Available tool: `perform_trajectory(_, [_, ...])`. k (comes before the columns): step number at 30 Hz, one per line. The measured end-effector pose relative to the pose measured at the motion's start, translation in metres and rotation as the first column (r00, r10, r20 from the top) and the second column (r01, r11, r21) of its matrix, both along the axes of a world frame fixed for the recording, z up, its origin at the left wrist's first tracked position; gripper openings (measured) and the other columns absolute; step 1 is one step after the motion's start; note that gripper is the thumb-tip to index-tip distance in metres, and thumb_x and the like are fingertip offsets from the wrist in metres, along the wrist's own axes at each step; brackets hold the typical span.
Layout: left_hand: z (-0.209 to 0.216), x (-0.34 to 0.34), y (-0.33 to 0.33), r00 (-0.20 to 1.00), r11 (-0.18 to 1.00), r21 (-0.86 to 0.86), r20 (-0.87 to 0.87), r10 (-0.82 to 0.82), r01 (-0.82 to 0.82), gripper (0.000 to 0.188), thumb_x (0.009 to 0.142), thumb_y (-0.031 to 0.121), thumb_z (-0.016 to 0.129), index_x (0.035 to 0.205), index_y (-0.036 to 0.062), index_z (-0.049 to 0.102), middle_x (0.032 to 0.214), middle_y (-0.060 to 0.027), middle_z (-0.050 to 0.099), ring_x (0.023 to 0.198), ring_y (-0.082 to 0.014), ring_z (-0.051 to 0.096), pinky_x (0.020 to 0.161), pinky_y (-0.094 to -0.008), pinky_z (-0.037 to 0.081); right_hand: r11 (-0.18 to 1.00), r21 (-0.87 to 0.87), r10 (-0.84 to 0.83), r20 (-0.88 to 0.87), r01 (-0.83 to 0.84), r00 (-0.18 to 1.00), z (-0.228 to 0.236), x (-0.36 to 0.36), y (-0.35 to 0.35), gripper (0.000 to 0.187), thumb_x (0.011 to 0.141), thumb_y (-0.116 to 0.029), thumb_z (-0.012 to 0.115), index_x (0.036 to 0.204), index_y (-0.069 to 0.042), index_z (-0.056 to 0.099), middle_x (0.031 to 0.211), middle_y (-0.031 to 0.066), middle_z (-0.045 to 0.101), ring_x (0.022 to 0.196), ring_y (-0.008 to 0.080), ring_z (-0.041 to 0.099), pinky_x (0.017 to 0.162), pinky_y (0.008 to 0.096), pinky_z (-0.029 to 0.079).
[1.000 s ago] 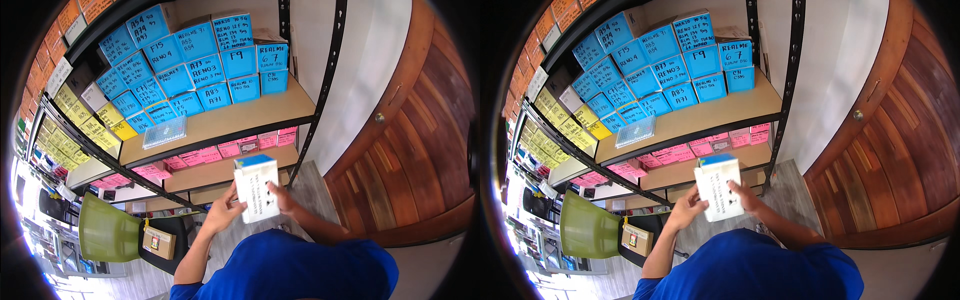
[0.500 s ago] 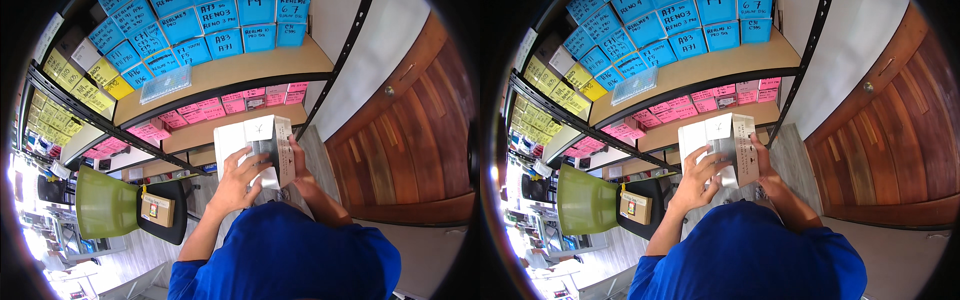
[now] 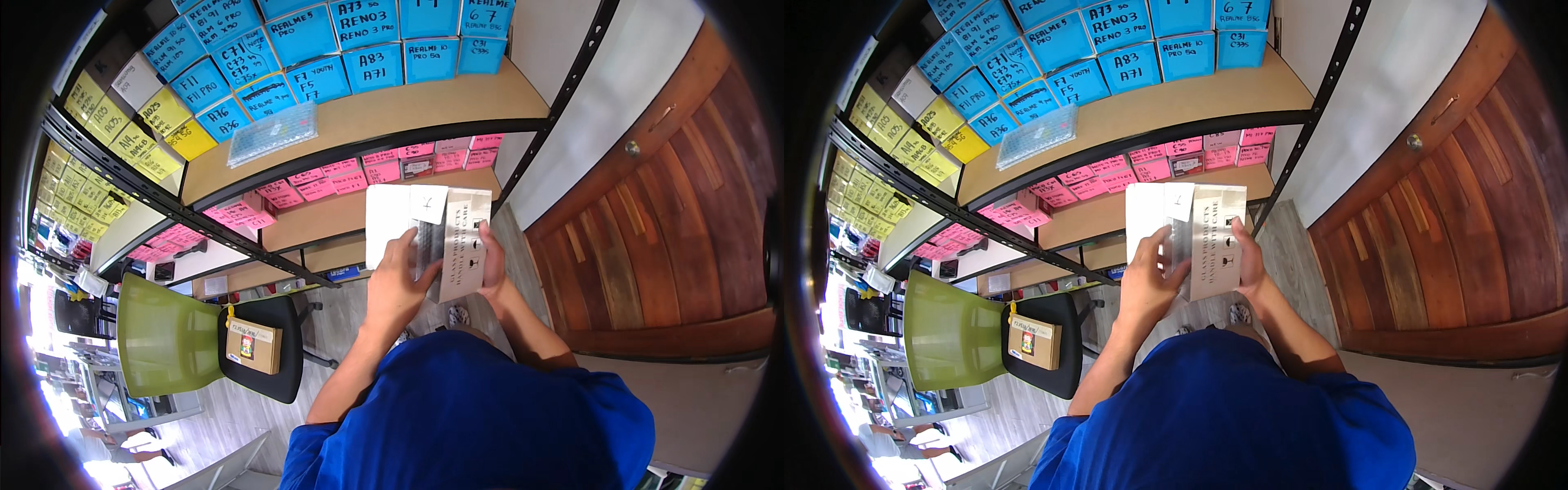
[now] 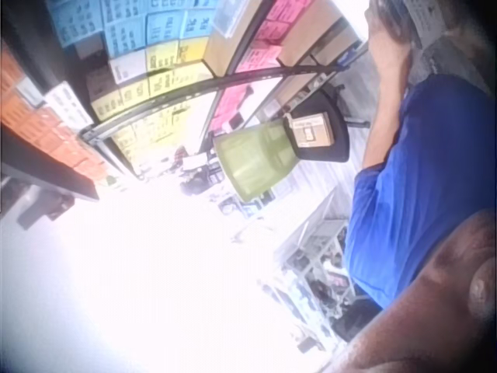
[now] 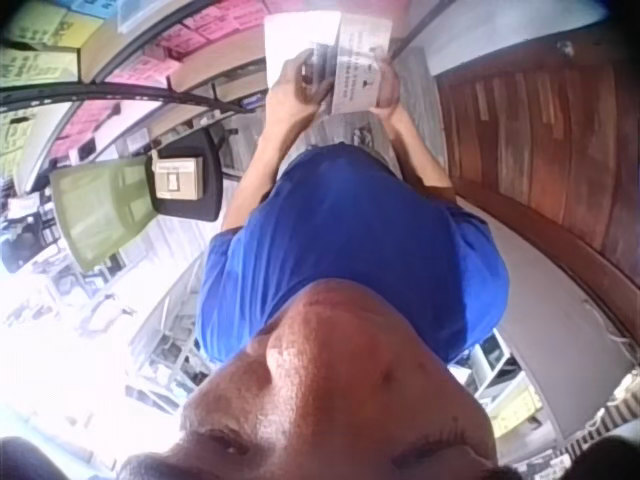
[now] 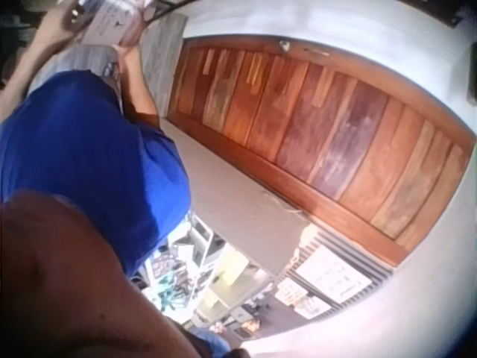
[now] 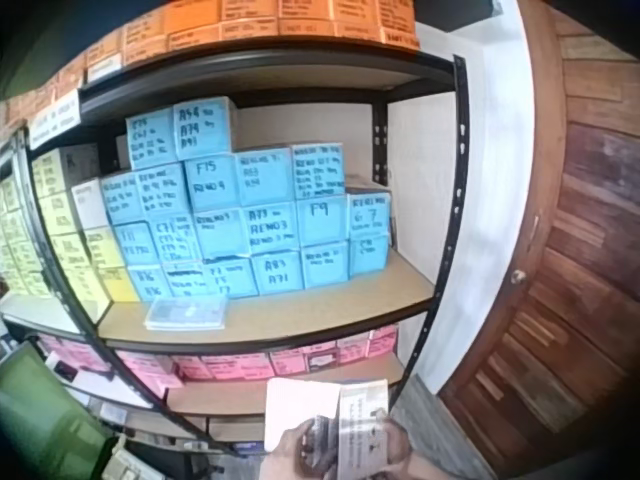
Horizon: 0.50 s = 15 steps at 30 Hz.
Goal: The person retrieves bubble-wrapped items from a cardboard box on a shelf, unwraps them, and places them back into the box. The person then retrieves another box, opens it, and removes bubble-wrapped items, placing them on the shelf.
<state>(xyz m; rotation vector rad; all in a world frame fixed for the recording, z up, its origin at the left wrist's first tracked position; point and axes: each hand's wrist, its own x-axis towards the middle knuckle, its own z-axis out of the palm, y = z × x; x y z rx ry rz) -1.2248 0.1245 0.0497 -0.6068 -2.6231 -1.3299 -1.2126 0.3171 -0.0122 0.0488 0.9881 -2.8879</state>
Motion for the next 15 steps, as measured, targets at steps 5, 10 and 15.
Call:
perform_trajectory(5, [-0.02, -0.015, -0.001, 0.977, 0.965, 0.157, -0.002, -0.212, 0.209, 0.048, 0.09, 0.006, 0.068, 0.135, 0.0019, 0.052, 0.14, -0.0249, 0.055, 0.133, -0.0392, 0.053, 0.106, -0.0424, 0.046, 0.995, 0.081, 0.058, -0.079, -0.052, 0.995, 0.001, -0.002, -0.006, 0.061, 0.105, -0.049, 0.046, 0.144, -0.003, 0.047, 0.125, 0.0127, 0.065, 0.11, 0.0204, 0.066, 0.095, 0.0348, 0.054])
perform_trajectory(10, [-0.09, -0.031, -0.023, 0.631, 0.397, 0.914, 0.355, -0.69, -0.079, 0.053, 0.107, 0.032, 0.053, 0.151, 0.0053, 0.042, 0.145, -0.0131, 0.055, 0.134, -0.0255, 0.052, 0.115, -0.0396, 0.041, 0.788, 0.608, -0.064, -0.075, 0.096, 0.995, 0.057, -0.016, -0.036, 0.062, 0.105, -0.034, 0.053, 0.155, -0.002, 0.033, 0.137, 0.0198, 0.057, 0.12, 0.0255, 0.063, 0.101, 0.0356, 0.05])
perform_trajectory(15, [-0.131, -0.01, -0.038, 0.55, 0.051, 0.914, 0.286, -0.785, -0.402, 0.076, 0.101, 0.064, 0.04, 0.156, 0.0111, 0.035, 0.155, -0.009, 0.045, 0.142, -0.0285, 0.045, 0.12, -0.0486, 0.034, -0.149, 0.989, 0.152, 0.023, -0.001, 0.988, 0.059, -0.032, -0.052, 0.098, 0.085, -0.062, 0.069, 0.157, -0.005, 0.034, 0.139, 0.0347, 0.05, 0.124, 0.0469, 0.058, 0.104, 0.0466, 0.048])
